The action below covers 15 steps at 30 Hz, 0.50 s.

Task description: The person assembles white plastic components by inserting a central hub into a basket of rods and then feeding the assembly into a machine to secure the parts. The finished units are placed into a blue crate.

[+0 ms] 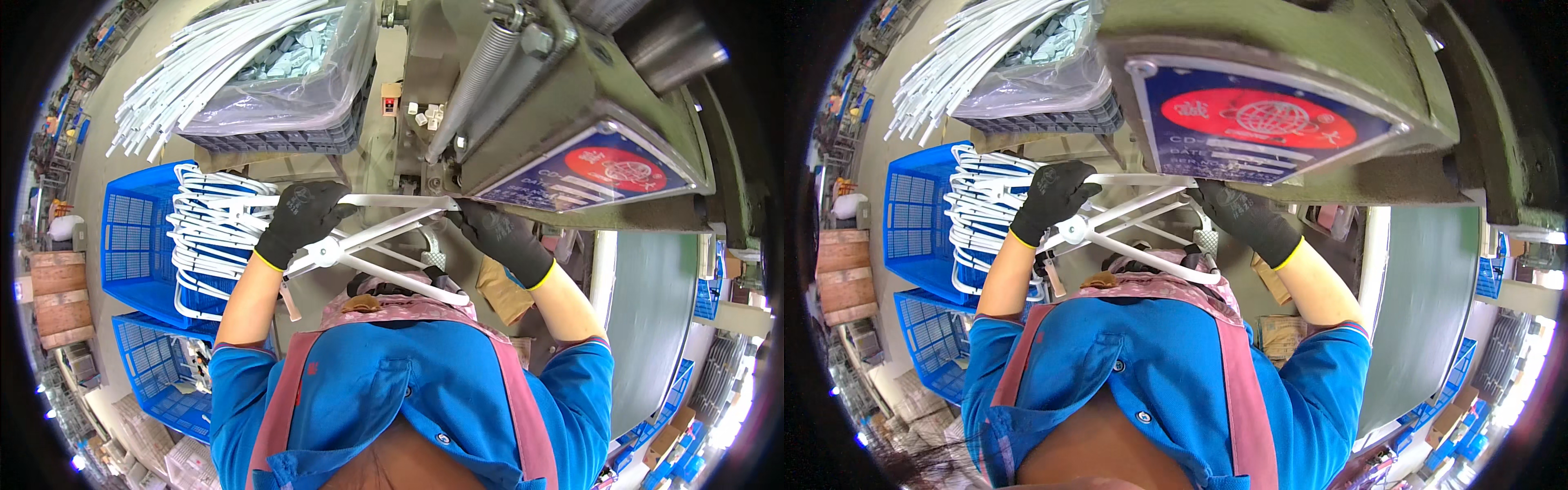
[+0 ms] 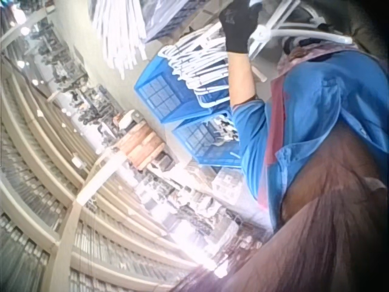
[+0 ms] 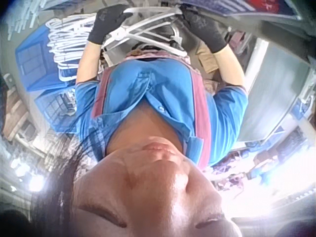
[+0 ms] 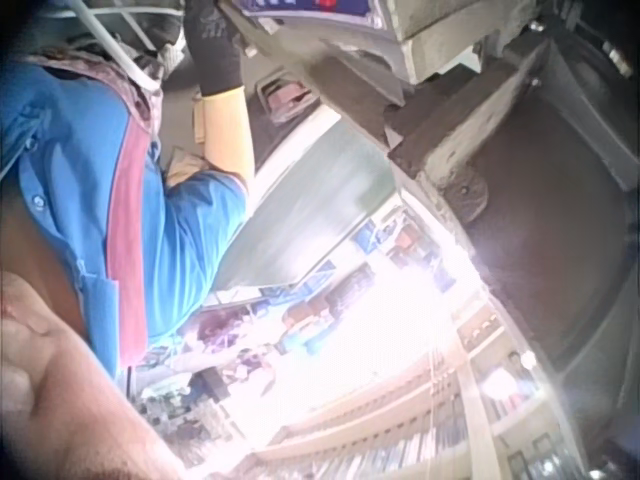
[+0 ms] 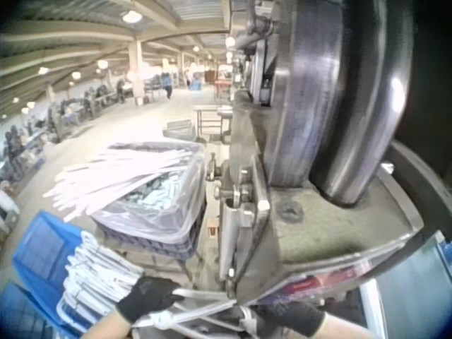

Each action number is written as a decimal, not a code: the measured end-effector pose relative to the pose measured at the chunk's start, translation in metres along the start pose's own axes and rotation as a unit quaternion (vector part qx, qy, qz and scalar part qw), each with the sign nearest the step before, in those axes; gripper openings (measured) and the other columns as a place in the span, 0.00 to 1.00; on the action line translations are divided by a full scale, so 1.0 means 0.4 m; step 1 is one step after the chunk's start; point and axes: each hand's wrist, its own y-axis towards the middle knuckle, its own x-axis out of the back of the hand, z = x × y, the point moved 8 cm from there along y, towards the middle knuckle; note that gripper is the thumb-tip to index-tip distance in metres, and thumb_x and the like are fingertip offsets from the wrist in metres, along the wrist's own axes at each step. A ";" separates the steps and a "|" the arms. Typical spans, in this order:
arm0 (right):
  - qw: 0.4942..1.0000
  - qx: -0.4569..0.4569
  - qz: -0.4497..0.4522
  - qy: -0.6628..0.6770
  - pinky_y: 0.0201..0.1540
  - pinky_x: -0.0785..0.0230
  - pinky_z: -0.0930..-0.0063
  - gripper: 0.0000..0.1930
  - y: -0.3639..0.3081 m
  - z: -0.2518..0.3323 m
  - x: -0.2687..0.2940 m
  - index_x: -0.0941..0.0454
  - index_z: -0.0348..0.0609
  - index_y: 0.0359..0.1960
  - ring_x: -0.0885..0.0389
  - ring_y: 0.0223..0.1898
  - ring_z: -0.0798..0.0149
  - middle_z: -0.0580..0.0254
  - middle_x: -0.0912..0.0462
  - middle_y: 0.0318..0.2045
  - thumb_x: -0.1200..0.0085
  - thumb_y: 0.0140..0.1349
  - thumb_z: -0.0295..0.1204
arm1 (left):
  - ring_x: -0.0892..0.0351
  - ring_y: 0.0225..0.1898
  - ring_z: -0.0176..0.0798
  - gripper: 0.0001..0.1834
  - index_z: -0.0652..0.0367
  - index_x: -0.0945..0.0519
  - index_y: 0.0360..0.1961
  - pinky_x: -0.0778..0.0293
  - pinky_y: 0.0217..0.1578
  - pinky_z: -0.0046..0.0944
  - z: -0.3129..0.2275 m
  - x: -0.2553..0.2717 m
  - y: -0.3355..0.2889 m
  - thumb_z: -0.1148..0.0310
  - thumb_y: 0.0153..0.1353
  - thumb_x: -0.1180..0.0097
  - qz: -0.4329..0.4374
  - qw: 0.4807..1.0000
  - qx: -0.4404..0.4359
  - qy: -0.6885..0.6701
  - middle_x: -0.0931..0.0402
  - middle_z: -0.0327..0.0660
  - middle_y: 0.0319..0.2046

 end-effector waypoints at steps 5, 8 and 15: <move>0.998 0.040 0.006 0.040 0.45 0.27 0.64 0.18 0.001 -0.005 -0.019 0.25 0.40 0.50 0.20 0.40 0.52 0.50 0.20 0.40 0.42 0.57 0.28 | 0.21 0.29 0.52 0.16 0.60 0.21 0.37 0.28 0.30 0.47 0.022 -0.017 0.004 0.57 0.58 0.42 0.056 0.998 0.024 -0.003 0.21 0.48 0.27; 0.974 0.114 -0.043 -0.189 0.48 0.28 0.64 0.19 -0.009 0.019 -0.008 0.25 0.43 0.52 0.21 0.45 0.54 0.53 0.21 0.44 0.43 0.60 0.34 | 0.23 0.27 0.54 0.16 0.60 0.22 0.35 0.29 0.29 0.49 0.031 -0.018 0.008 0.57 0.58 0.42 0.070 0.997 0.024 -0.003 0.23 0.50 0.25; 0.709 0.238 -0.017 -0.663 0.63 0.40 0.55 0.28 -0.082 -0.002 -0.135 0.41 0.55 0.67 0.33 0.61 0.50 0.56 0.33 0.61 0.57 0.68 0.48 | 0.23 0.27 0.55 0.16 0.61 0.21 0.35 0.29 0.30 0.49 0.047 -0.028 0.014 0.56 0.59 0.43 0.149 0.986 0.069 -0.010 0.23 0.51 0.23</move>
